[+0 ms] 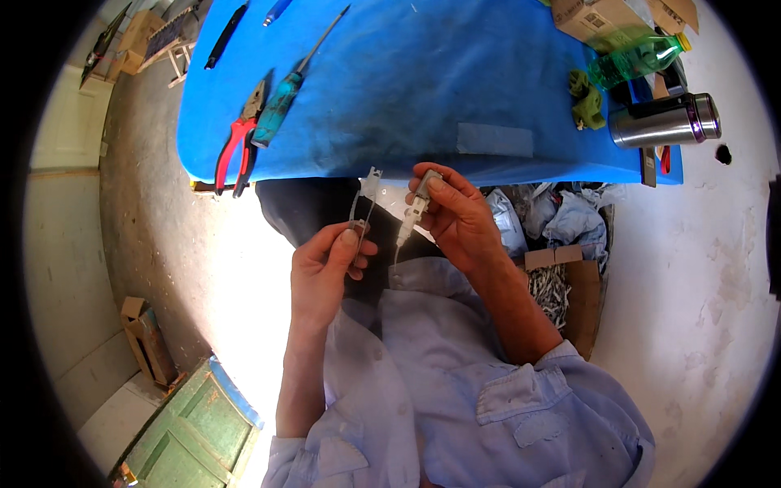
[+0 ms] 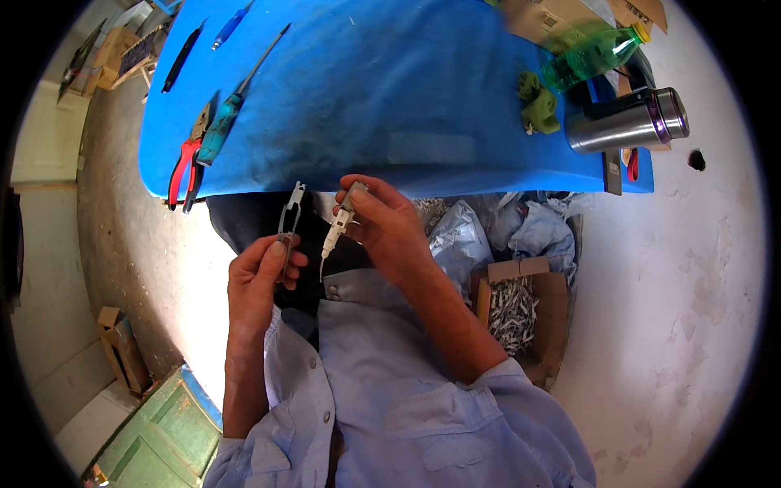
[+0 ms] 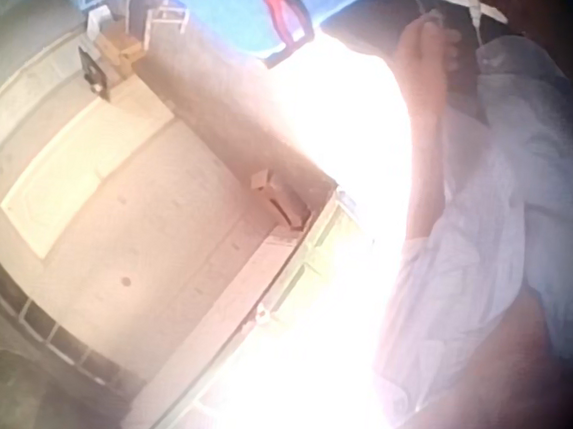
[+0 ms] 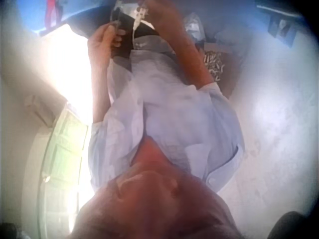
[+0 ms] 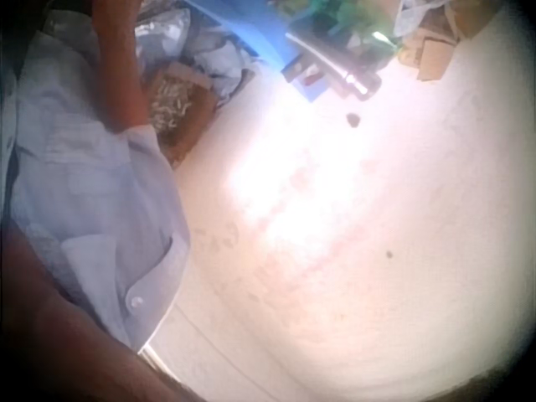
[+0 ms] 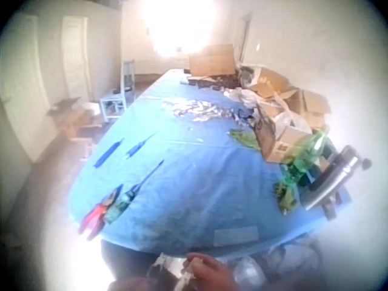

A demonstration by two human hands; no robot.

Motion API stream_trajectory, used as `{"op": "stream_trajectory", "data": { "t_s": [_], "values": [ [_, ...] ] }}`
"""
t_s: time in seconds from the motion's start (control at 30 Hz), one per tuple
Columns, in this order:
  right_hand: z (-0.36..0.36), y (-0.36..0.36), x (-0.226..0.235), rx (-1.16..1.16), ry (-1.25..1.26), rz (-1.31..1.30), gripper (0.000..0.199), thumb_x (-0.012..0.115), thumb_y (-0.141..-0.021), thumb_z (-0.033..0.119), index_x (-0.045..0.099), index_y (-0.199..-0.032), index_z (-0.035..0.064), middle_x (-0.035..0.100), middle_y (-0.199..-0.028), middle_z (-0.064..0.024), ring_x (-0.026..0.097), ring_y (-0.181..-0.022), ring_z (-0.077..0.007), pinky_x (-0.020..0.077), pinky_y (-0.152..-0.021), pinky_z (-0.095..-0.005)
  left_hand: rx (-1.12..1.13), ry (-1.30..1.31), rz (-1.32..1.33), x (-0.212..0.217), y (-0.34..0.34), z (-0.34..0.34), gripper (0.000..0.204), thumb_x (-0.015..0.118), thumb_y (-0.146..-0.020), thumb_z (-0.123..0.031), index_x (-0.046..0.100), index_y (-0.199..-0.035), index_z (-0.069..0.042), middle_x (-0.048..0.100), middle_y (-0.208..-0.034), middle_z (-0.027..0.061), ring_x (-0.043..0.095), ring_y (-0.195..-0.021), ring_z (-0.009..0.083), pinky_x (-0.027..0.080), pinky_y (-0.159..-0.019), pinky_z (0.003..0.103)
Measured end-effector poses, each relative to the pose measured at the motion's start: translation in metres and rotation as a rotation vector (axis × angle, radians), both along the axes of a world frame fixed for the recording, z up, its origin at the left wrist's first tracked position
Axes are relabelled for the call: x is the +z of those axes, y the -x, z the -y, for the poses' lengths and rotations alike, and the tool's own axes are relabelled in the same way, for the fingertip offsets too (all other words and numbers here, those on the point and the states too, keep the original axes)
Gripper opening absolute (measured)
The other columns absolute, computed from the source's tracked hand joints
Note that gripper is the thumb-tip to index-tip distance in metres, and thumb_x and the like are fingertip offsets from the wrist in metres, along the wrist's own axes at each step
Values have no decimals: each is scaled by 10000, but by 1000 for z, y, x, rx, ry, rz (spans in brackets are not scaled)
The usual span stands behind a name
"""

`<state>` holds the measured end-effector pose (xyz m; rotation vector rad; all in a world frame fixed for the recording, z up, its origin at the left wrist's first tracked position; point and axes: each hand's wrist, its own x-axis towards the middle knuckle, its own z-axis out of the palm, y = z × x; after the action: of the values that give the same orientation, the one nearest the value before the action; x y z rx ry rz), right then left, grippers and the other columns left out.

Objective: The person disassembles a mechanical hardware component by removing plastic covers and using a screwdriver to unscrew internal fasteners.

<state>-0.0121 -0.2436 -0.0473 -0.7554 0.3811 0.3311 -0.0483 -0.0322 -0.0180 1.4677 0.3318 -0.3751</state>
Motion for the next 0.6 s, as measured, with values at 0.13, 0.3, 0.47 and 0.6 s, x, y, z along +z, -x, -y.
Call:
{"op": "stream_trajectory", "data": {
  "t_s": [0.13, 0.3, 0.47, 0.6],
  "values": [
    [2, 1, -5, -23, -62, -37, 288, 618, -1005, 184, 611, -1248, 32, 672, -1078, -79, 675, -978, -185, 560, -870, -340, 29, 13, -3, 0, 0, -8, 285, 583, -1041, -233, 698, -1159, -1, 721, -875, 58, 605, -727, 78, 491, -646, 226],
    [4, 7, -17, -92, -27, -125, 221, 634, -986, 225, 622, -1156, 84, 650, -1018, -26, 642, -942, -154, 532, -838, -330, 28, -59, 62, 4, -8, -15, 302, 581, -1043, -258, 697, -1160, -5, 717, -873, 53, 604, -718, 71, 480, -629, 213],
    [-16, 20, -17, -86, 1, -234, 246, 666, -955, 268, 625, -1152, 126, 634, -998, 24, 621, -903, -116, 532, -825, -327, 108, -195, 250, 2, -21, -34, 339, 620, -1019, -322, 708, -1177, -35, 722, -835, 40, 592, -681, 55, 475, -587, 217],
    [-28, 35, -27, -87, -69, -230, 249, 656, -974, 263, 615, -1147, 88, 642, -975, -6, 645, -886, -135, 548, -799, -328, 170, -470, 376, 25, -44, -6, 274, 603, -1027, -255, 723, -1158, -46, 718, -827, 26, 579, -686, 41, 439, -583, 200]
  ]
}}
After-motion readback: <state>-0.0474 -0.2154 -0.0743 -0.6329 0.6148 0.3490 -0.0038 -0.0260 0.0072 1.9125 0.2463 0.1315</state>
